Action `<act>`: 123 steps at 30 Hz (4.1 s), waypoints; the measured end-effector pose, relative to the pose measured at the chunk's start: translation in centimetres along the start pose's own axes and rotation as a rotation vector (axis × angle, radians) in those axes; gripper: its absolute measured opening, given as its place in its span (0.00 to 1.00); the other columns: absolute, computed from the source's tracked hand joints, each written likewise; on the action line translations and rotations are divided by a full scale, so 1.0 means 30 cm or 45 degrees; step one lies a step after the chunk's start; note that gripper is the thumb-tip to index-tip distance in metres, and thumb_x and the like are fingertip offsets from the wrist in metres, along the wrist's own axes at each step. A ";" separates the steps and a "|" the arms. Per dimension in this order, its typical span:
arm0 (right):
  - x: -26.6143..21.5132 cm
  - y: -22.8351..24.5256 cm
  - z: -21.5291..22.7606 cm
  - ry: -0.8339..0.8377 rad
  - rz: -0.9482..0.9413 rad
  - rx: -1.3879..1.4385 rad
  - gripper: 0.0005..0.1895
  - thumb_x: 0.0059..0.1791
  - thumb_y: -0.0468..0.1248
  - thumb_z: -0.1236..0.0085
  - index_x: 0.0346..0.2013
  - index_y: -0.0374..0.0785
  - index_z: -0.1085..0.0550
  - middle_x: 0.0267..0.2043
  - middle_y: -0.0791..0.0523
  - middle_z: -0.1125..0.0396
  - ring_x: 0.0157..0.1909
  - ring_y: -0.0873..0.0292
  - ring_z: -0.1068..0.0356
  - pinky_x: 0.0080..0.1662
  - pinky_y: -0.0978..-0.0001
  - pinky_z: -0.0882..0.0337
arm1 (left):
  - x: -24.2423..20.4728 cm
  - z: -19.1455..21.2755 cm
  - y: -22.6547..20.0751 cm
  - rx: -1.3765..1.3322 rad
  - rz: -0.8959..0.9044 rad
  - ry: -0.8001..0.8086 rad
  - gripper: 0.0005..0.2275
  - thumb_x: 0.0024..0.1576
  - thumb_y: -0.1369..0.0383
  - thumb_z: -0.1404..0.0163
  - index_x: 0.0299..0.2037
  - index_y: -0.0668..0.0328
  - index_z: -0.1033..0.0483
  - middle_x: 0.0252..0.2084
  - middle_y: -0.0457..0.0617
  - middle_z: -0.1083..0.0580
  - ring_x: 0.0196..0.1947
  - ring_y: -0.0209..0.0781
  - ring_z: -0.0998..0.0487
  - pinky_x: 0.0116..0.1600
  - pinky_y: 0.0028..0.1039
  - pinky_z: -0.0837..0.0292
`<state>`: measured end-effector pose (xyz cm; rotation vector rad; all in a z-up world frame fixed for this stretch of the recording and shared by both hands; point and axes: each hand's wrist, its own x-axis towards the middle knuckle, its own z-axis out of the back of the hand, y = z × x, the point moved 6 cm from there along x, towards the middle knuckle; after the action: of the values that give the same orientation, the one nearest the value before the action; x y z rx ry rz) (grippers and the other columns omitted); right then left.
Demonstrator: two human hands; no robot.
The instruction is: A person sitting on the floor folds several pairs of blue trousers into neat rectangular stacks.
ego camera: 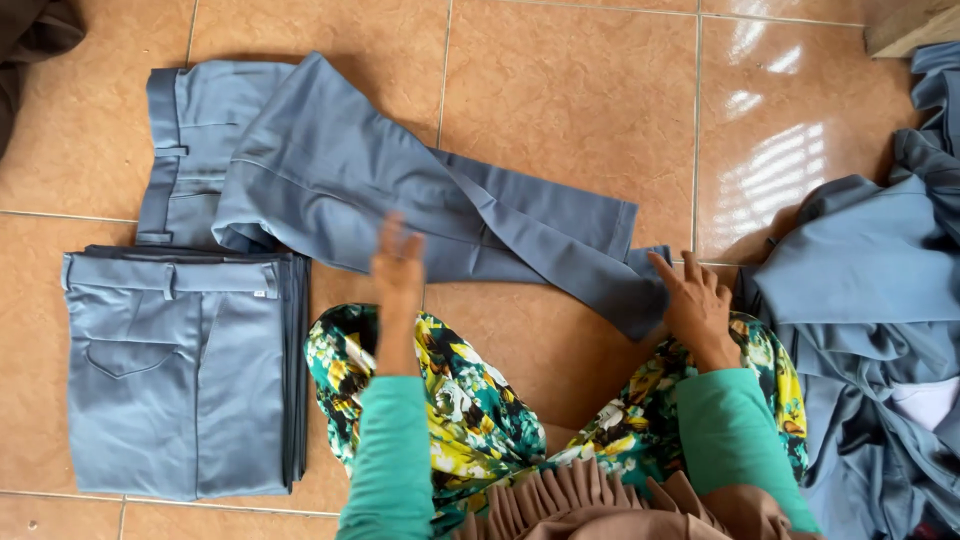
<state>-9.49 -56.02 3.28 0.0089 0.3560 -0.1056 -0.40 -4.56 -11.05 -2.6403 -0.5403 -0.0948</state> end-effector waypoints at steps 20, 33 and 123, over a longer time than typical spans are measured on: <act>0.053 -0.255 -0.019 -0.269 -0.451 2.709 0.13 0.56 0.48 0.45 0.50 0.48 0.20 0.50 0.58 0.24 0.50 0.61 0.22 0.53 0.69 0.20 | -0.767 -0.395 0.508 1.224 1.842 0.230 0.23 0.66 0.60 0.52 0.65 0.70 0.36 0.46 0.72 0.23 0.42 0.56 0.16 0.38 0.33 0.17; 0.027 -0.045 0.166 -0.205 -0.315 2.679 0.08 0.54 0.35 0.40 0.42 0.33 0.27 0.31 0.48 0.26 0.24 0.49 0.23 0.24 0.52 0.19 | -0.787 -0.663 0.531 0.466 1.855 -0.142 0.32 0.58 0.45 0.40 0.61 0.65 0.30 0.51 0.69 0.24 0.51 0.59 0.19 0.55 0.44 0.20; 0.277 0.239 -0.129 -0.576 0.018 0.223 0.28 0.61 0.57 0.71 0.77 0.60 0.45 0.81 0.57 0.55 0.81 0.52 0.62 0.73 0.41 0.64 | -0.010 -0.442 0.322 3.299 0.134 0.415 0.24 0.69 0.48 0.69 0.76 0.32 0.48 0.79 0.48 0.49 0.77 0.59 0.53 0.74 0.63 0.63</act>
<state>-2.33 -49.63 -3.33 0.1585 -0.1059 -0.1211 3.37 -18.42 -3.09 -0.0832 -0.0402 0.1434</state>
